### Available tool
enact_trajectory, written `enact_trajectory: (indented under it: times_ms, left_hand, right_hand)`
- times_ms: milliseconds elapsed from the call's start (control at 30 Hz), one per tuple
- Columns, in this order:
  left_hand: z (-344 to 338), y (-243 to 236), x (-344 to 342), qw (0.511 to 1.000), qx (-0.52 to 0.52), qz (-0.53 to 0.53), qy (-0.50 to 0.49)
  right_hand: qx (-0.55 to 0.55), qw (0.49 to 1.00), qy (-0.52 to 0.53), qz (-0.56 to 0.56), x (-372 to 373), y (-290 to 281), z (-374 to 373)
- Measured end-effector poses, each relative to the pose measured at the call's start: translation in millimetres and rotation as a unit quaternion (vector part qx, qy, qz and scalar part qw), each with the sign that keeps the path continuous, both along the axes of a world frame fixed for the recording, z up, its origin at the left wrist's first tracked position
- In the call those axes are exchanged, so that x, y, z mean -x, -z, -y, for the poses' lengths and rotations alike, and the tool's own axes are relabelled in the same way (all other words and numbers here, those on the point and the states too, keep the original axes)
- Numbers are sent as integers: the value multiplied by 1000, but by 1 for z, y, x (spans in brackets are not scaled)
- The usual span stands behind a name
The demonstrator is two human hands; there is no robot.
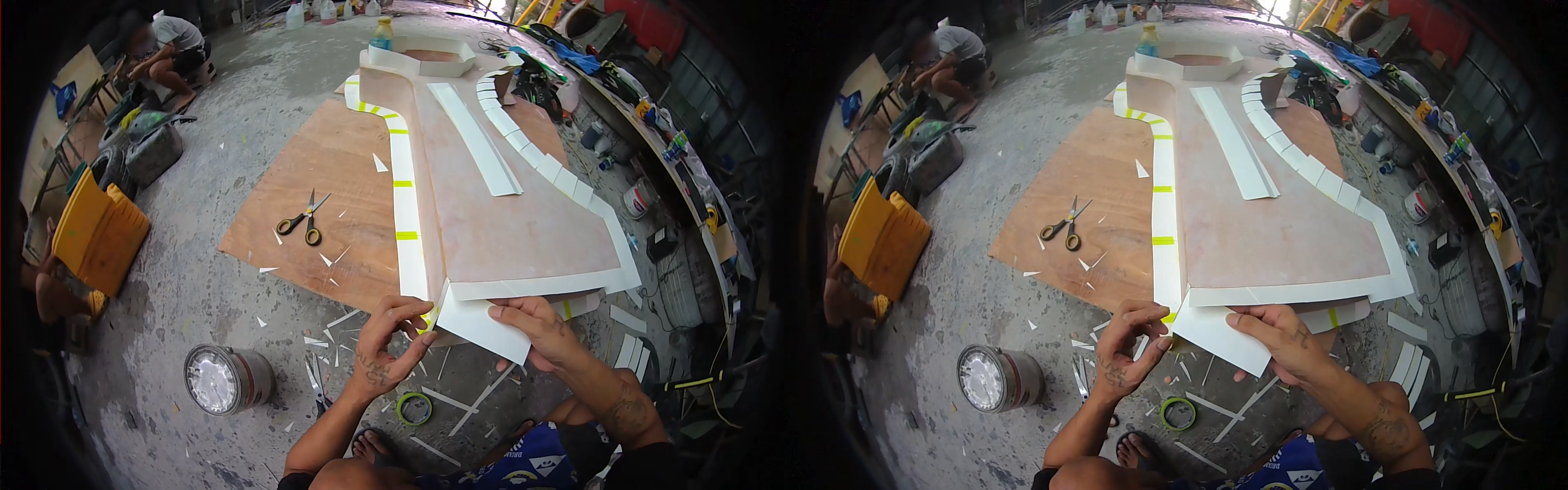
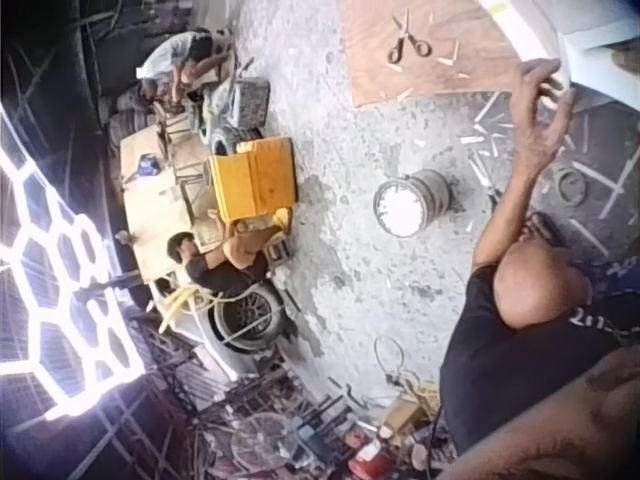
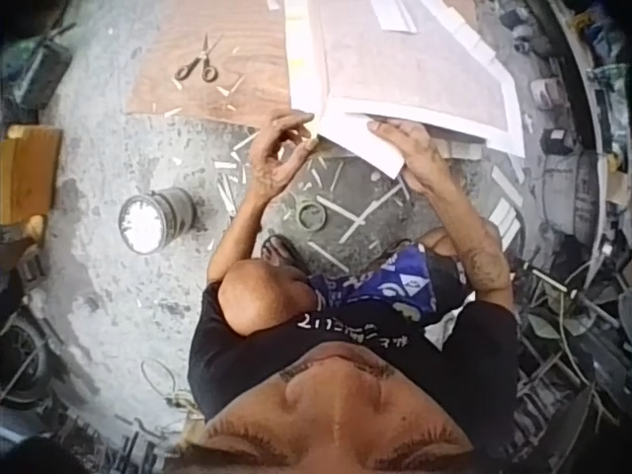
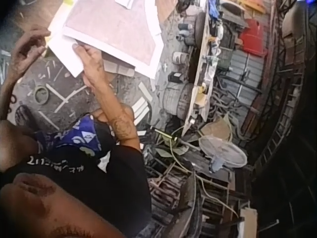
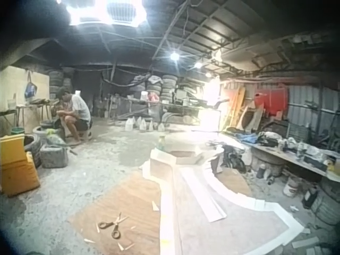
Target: Constructing a foam mold or template by cutting and taping foam strips onto a wooden frame.
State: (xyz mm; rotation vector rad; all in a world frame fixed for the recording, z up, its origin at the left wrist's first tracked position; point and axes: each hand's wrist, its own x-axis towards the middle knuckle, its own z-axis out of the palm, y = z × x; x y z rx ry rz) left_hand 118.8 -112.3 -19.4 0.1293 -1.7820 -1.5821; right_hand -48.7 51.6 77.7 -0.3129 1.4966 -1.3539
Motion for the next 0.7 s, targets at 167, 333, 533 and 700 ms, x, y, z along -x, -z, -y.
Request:
enact_trajectory:
  times_ms: [167,333,533,700]
  left_hand:
    - [-2,2,-1,999,-41,14,11]
    - [0,4,-4,999,-42,13,3]
    - [4,3,-4,999,29,4,-13]
    - [18,-17,2,981,193,27,-4]
  right_hand:
    - [14,1000,-10,2,3,4,-1]
    - [19,1000,-11,9,4,5,0]
    - [21,1000,-9,9,1,2,1]
    - [-6,1000,5,5,1,2,-1]
